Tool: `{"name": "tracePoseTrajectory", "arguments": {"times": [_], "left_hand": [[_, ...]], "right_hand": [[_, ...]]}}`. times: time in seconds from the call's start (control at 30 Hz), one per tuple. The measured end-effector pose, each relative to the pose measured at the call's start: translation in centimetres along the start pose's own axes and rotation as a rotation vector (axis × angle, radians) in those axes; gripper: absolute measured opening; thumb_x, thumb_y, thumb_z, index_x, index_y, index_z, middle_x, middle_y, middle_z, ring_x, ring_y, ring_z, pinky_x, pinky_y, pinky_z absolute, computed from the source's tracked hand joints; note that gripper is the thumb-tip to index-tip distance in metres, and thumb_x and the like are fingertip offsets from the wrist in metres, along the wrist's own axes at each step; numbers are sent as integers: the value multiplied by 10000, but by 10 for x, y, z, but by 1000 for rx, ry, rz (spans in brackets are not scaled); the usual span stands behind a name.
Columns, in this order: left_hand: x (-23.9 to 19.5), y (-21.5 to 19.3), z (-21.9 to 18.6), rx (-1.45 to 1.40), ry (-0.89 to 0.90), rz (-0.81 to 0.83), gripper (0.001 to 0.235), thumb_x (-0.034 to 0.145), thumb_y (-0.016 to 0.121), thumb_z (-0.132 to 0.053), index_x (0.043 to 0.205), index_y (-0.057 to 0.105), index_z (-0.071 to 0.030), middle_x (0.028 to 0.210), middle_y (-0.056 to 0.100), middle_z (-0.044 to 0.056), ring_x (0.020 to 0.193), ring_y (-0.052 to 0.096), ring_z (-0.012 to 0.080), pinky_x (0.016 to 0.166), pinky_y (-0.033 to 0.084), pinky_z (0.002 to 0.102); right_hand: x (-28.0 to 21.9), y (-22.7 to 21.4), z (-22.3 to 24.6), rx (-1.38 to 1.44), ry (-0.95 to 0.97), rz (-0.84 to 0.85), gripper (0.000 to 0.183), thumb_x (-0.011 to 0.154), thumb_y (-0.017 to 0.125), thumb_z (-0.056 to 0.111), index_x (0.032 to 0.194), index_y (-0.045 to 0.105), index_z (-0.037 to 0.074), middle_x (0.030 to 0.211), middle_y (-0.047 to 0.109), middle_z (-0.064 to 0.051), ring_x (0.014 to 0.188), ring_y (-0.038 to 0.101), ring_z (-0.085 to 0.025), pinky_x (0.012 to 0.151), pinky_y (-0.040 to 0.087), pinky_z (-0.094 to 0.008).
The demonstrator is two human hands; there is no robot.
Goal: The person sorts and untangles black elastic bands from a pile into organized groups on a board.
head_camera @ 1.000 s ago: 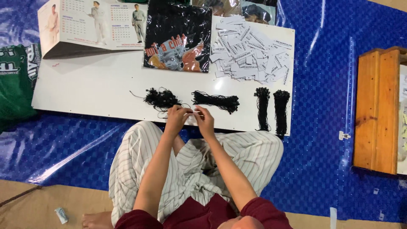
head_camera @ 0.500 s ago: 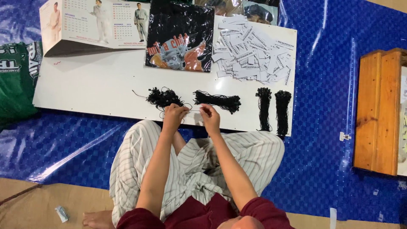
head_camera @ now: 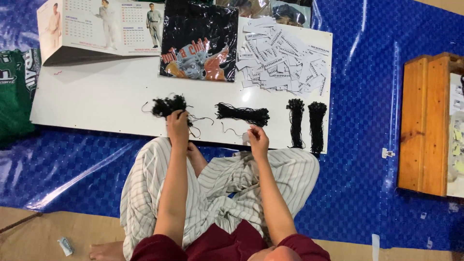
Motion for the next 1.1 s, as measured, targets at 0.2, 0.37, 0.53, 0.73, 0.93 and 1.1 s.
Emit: {"name": "tracePoseTrajectory", "arguments": {"times": [0.2, 0.37, 0.53, 0.73, 0.93, 1.1], "left_hand": [[8, -21, -30, 65, -40, -36, 176, 918, 767, -216, 1086, 724, -245, 1202, 620, 21, 1114, 608, 266, 929, 509, 402], [-9, 2, -82, -56, 267, 130, 121, 918, 720, -311, 1023, 729, -370, 1091, 670, -96, 1006, 640, 199, 817, 503, 360], [-23, 23, -98, -4, 383, 212, 85, 899, 712, -381, 981, 730, -392, 1025, 684, -138, 994, 642, 164, 815, 515, 356], [-23, 32, -96, 104, 398, 203, 83, 931, 657, -405, 920, 702, -336, 908, 672, -104, 991, 607, 147, 873, 462, 330], [-24, 38, -102, 191, 489, 111, 130, 958, 653, -324, 892, 609, -221, 874, 601, -16, 918, 572, 194, 800, 443, 338], [-32, 55, -95, 212, 487, 185, 118, 988, 553, -267, 924, 595, -177, 916, 569, 42, 965, 549, 236, 824, 431, 346]], "right_hand": [[0, -15, -5, -29, 51, -19, 251, 905, 727, 47, 1152, 729, 91, 952, 754, -91, 862, 681, -147, 760, 580, -294], [-1, -15, -8, -56, 68, -10, 259, 911, 728, 56, 1164, 728, 110, 965, 761, -79, 849, 683, -140, 702, 592, -278], [-2, -22, -5, -94, 72, -10, 250, 908, 737, 69, 1153, 731, 122, 958, 767, -78, 842, 697, -149, 678, 603, -280], [1, -28, 22, -83, 124, -58, 236, 923, 720, 84, 1155, 735, 119, 962, 762, -60, 844, 685, -131, 697, 602, -295], [14, -37, 13, -73, 101, -127, 235, 925, 719, 67, 1157, 731, 102, 975, 759, -86, 870, 692, -165, 734, 593, -331], [16, -42, 28, -79, 72, -164, 253, 908, 734, 83, 1160, 728, 103, 984, 753, -94, 908, 697, -175, 808, 579, -345]]}}
Point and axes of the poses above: each hand's wrist, its own x-axis towards the middle knuckle, its own y-axis out of the palm, z = x × y, the point moved 4 cm from there along x, towards the middle knuckle
